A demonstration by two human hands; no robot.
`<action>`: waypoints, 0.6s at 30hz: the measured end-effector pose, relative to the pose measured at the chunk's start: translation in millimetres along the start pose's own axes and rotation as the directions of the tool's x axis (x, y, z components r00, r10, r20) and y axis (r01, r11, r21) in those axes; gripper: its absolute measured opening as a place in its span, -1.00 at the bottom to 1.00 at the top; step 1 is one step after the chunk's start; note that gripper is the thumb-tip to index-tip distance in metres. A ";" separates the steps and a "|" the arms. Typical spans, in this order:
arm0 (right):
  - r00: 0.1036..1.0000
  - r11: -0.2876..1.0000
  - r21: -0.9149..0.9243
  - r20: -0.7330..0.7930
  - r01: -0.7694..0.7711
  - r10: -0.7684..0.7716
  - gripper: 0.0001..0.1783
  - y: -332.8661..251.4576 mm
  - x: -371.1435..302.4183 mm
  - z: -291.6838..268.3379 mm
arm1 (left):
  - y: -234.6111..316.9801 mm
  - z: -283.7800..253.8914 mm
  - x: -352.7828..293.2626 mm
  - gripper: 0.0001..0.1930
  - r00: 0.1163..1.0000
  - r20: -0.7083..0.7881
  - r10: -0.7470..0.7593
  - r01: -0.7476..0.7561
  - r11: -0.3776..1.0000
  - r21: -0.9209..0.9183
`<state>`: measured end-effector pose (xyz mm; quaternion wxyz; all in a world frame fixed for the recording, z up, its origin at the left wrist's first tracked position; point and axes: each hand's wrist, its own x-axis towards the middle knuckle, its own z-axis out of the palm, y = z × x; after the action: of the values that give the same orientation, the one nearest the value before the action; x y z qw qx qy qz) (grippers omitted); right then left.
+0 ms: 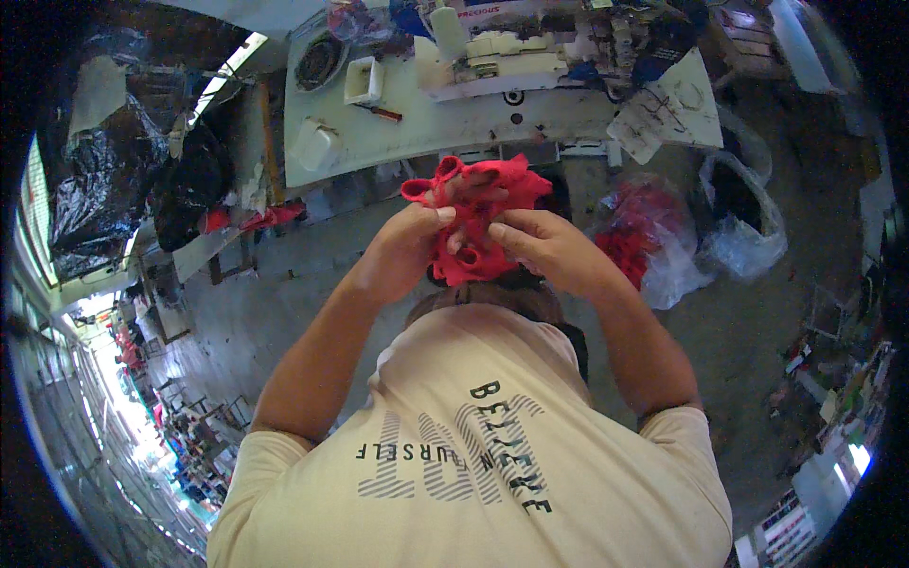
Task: The person cuts a red fabric item into smaller pieces using scissors. They repeatedly pick up the fabric, cut it, and place the cut pieces into a black bin on the floor.
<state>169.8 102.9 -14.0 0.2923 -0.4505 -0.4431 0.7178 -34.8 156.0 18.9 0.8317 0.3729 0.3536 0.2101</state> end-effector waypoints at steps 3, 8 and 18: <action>0.996 0.991 0.097 0.031 -0.092 0.089 -0.66 -7.6 3.7 3.6 | -1.4 0.9 -3.8 -0.37 0.999 0.032 -0.023 0.025 0.996 -0.088; 0.975 0.936 0.284 0.133 -0.208 0.177 -0.67 5.4 13.4 5.1 | 0.6 -0.1 -11.6 -0.36 0.995 0.098 -0.007 0.020 0.991 -0.134; 0.975 0.943 0.275 0.169 -0.190 0.147 -0.59 9.2 20.9 12.2 | -6.7 -8.3 -17.4 -0.31 0.999 0.041 -0.013 0.014 1.000 -0.025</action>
<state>149.7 111.5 -27.9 0.2593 -0.3855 -0.3133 0.8282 -51.9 145.0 17.3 0.8447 0.3641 0.3365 0.2015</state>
